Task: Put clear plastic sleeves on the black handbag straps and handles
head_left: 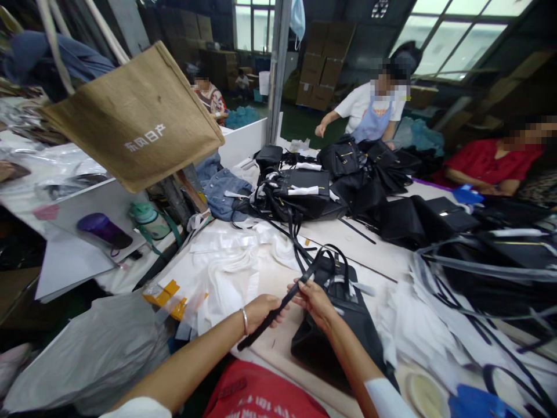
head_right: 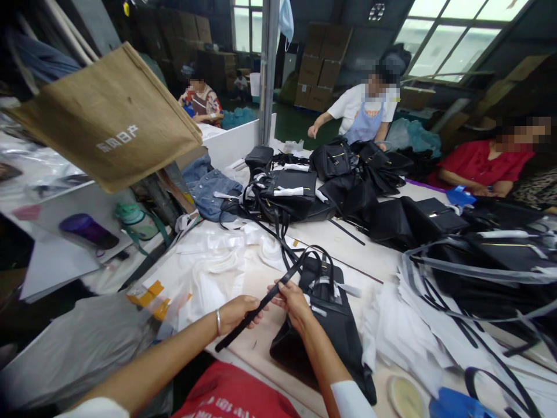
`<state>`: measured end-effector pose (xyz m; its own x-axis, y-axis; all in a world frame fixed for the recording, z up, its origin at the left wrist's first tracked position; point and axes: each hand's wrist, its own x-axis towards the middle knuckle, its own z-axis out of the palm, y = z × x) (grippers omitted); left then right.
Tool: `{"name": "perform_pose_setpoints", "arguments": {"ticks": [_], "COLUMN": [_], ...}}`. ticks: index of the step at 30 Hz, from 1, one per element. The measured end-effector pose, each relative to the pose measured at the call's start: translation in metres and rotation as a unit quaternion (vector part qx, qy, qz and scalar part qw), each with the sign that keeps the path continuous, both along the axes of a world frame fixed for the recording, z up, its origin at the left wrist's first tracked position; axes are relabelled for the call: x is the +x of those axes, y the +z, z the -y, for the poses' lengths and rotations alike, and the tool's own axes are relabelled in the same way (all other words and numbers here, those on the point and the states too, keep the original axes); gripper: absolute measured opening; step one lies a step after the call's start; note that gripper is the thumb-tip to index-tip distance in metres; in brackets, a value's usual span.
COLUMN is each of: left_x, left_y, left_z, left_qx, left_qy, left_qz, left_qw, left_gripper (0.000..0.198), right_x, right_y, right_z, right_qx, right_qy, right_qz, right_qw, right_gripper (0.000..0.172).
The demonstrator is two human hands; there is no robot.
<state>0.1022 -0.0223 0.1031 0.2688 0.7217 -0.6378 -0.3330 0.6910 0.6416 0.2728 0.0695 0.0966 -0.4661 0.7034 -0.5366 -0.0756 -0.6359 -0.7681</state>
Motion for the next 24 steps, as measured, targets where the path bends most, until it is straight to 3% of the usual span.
{"name": "perform_pose_setpoints", "arguments": {"ticks": [3,5,10,13,18,21,24], "left_x": [-0.01,-0.014,-0.001,0.009,0.014,0.022,0.031], "left_y": [0.0,-0.007,-0.045,-0.065,-0.083,-0.089,-0.092], "left_z": [-0.022,-0.03,-0.026,-0.021,-0.029,-0.031,-0.029], "left_qx": [0.003,-0.024,-0.076,-0.065,-0.023,-0.008,0.017], "left_qy": [-0.046,-0.062,-0.047,-0.036,-0.022,-0.022,-0.039], "left_qz": [0.024,0.028,-0.032,-0.098,-0.265,-0.344,-0.388], "left_qw": [0.999,0.997,0.996,0.992,0.964,0.939,0.921], "left_gripper": [0.04,0.037,0.025,0.016,0.014,0.017,0.02], "right_x": [0.012,0.017,0.018,0.016,0.009,0.004,-0.007], "right_y": [0.002,-0.002,-0.024,-0.039,-0.058,-0.059,-0.054], "right_z": [-0.024,-0.034,-0.038,-0.037,-0.043,-0.044,-0.036], "right_qx": [0.016,0.007,-0.038,0.007,0.085,0.15,0.245], "right_qy": [-0.048,-0.065,-0.041,0.01,0.091,0.144,0.208], "right_qz": [-0.009,0.0,0.021,0.122,0.318,0.393,0.434], "right_qw": [0.999,0.998,0.998,0.992,0.94,0.896,0.842], "right_gripper": [0.021,0.021,0.031,0.036,0.024,0.014,0.017]}}
